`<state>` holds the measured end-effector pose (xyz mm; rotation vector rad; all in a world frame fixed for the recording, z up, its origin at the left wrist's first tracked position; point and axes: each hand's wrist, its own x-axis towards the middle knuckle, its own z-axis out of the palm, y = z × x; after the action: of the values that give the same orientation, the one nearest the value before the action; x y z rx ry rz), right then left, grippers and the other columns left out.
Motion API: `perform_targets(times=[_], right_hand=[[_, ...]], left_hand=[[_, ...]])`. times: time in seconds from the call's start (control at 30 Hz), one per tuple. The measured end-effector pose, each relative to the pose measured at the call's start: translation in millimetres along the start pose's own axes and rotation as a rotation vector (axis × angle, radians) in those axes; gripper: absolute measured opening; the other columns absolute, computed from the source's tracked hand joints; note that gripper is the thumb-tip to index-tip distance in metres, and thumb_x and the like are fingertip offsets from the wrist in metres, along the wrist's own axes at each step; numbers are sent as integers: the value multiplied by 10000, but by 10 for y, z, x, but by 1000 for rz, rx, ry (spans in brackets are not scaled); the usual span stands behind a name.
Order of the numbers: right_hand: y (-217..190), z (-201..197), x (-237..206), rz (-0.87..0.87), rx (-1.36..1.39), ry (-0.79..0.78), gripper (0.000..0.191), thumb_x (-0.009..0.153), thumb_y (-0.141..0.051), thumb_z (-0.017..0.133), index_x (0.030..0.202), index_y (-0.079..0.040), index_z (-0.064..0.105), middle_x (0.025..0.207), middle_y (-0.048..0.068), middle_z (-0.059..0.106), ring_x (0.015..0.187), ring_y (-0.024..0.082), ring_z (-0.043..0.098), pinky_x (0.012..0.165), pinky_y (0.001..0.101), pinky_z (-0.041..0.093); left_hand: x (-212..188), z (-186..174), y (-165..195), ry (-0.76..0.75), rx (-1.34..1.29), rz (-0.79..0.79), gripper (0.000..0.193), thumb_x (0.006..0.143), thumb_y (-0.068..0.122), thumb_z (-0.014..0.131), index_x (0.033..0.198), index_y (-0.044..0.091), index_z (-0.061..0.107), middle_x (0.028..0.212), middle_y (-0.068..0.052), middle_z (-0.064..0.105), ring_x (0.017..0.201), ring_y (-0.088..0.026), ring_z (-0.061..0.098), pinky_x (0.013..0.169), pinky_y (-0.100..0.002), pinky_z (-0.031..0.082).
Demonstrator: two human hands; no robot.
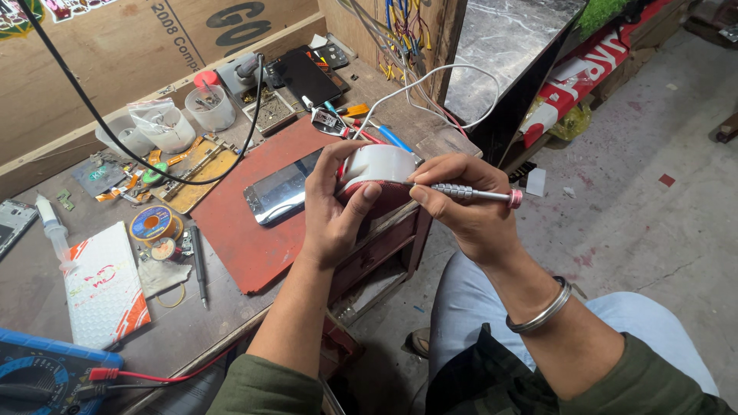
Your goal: The person uses a precision screwdriver to unscrew and pry open a small red and white Bluetooth speaker, works on its internal wiring, and reconnects a cable. They then set the reassembled speaker on the workbench, connect it to a multimeter setup, and handle a smartphone on the mat.
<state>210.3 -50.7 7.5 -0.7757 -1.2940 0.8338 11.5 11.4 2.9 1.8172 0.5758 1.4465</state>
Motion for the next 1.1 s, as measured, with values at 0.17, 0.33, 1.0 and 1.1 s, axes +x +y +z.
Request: perform_targets(times=[0.17,0.33,1.0,1.1], right_hand=[[16,-1,-1,-15,6,1,98,906,4,753,979,-23,694,1066,100,722,969,116,675,892,259,555],[27,5,-21,21,37,26,86,914,-4,747,967,-26,684,1063,102,718,946,104,662,868,249,544],[27,-1,-23,19,55,12,97,911,31,719,945,-35,656,1066,103,703,951,101,658,862,249,540],[0,3,-32,63,65,14,108,901,27,708,917,-41,625,1059,97,702,906,88,624,808,237,513]], left_hand=[[-7,-6,-2,-5,-10,8,622,946,475,722,1322,3,570,1178,-107,657,1132,-193,630,1045,-333,499],[-4,4,-7,-3,-12,3,628,942,482,724,1322,5,572,1176,-105,655,1131,-194,629,1043,-333,499],[-13,-1,9,-23,-31,-5,635,931,488,734,1336,24,578,1169,-95,670,1140,-188,646,1042,-331,512],[-15,-8,-3,-34,-17,16,640,933,495,744,1337,27,580,1182,-95,664,1155,-190,640,1054,-332,506]])
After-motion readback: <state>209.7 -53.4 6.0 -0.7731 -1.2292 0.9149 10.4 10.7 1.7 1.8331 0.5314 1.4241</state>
